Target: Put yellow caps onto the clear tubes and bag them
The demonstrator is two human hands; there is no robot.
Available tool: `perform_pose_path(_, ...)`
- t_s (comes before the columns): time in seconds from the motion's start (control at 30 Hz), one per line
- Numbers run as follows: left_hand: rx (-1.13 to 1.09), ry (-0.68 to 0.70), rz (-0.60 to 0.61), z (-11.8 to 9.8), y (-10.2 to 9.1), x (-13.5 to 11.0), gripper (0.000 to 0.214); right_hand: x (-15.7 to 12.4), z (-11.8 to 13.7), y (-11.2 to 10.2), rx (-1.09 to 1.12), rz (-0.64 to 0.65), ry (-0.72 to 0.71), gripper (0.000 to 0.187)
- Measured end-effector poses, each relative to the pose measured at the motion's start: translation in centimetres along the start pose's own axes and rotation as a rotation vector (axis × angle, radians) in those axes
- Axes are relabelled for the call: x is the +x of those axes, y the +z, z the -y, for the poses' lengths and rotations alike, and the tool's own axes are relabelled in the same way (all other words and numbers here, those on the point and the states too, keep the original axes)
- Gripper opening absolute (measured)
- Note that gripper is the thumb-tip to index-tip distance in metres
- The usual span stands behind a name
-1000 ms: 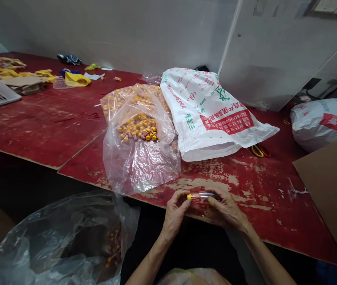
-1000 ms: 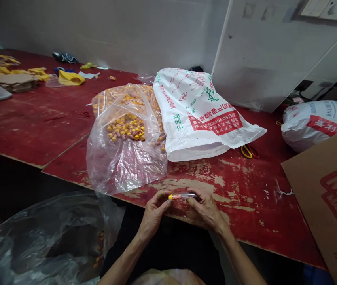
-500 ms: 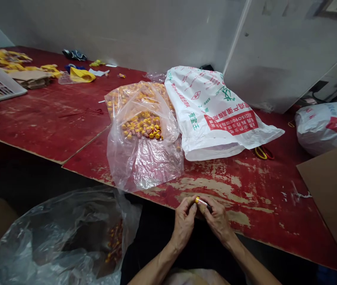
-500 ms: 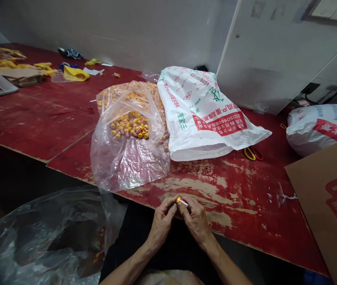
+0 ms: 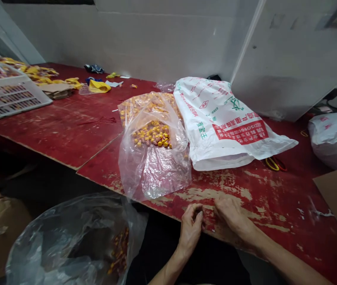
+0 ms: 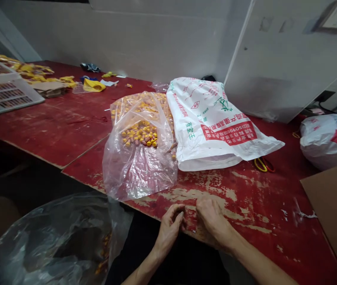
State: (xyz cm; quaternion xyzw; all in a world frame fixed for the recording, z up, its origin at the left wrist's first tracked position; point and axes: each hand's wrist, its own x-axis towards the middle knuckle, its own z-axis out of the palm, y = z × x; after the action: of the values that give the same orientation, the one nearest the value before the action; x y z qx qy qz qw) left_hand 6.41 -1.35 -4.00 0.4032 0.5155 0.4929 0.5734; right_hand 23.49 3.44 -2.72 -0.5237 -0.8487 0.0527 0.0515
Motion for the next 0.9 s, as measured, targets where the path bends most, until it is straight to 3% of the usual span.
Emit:
perform_pose_path(0.13,-0.054,-0.043,-0.026,-0.2,0.1,0.2,0.03,1.1,-0.3,-1.4,0.023,0.101,0.001,0.025)
perform_pose_path(0.3,-0.048,-0.001,-0.092,0.0,-0.9,0.0,0.034,0.8,0.5,0.9,0.099,-0.216,0.008,0.027)
perform_pose_path(0.4,0.123,0.153,-0.176,-0.2,-2.2,0.5,0.028,1.2,0.9,2.5,0.085,-0.355,-0.033,0.026)
perform_pose_path(0.5,0.3,0.325,-0.294,-1.0,-3.8,1.8,0.024,3.3,-1.2,2.1,0.029,-0.472,0.001,0.029)
perform_pose_path(0.57,0.383,0.409,-0.368,-1.8,-4.8,3.4,0.023,5.5,-4.1,1.0,-0.053,-0.493,0.159,0.031)
perform_pose_path(0.63,0.484,0.477,-0.428,-2.6,-5.7,5.4,0.022,8.4,-7.3,-0.1,-0.157,-0.405,0.361,0.032)
perform_pose_path(0.67,0.542,0.505,-0.452,-3.0,-6.1,6.6,0.022,9.8,-8.8,-0.5,-0.174,-0.379,0.397,0.031)
perform_pose_path(0.77,0.69,0.55,-0.485,-3.9,-7.1,10.7,0.023,13.1,-11.8,-0.5,-0.18,-0.322,0.41,0.028)
perform_pose_path(0.9,0.815,0.563,-0.477,-4.9,-7.5,15.9,0.023,14.3,-12.9,1.0,-0.172,-0.3,0.409,0.024)
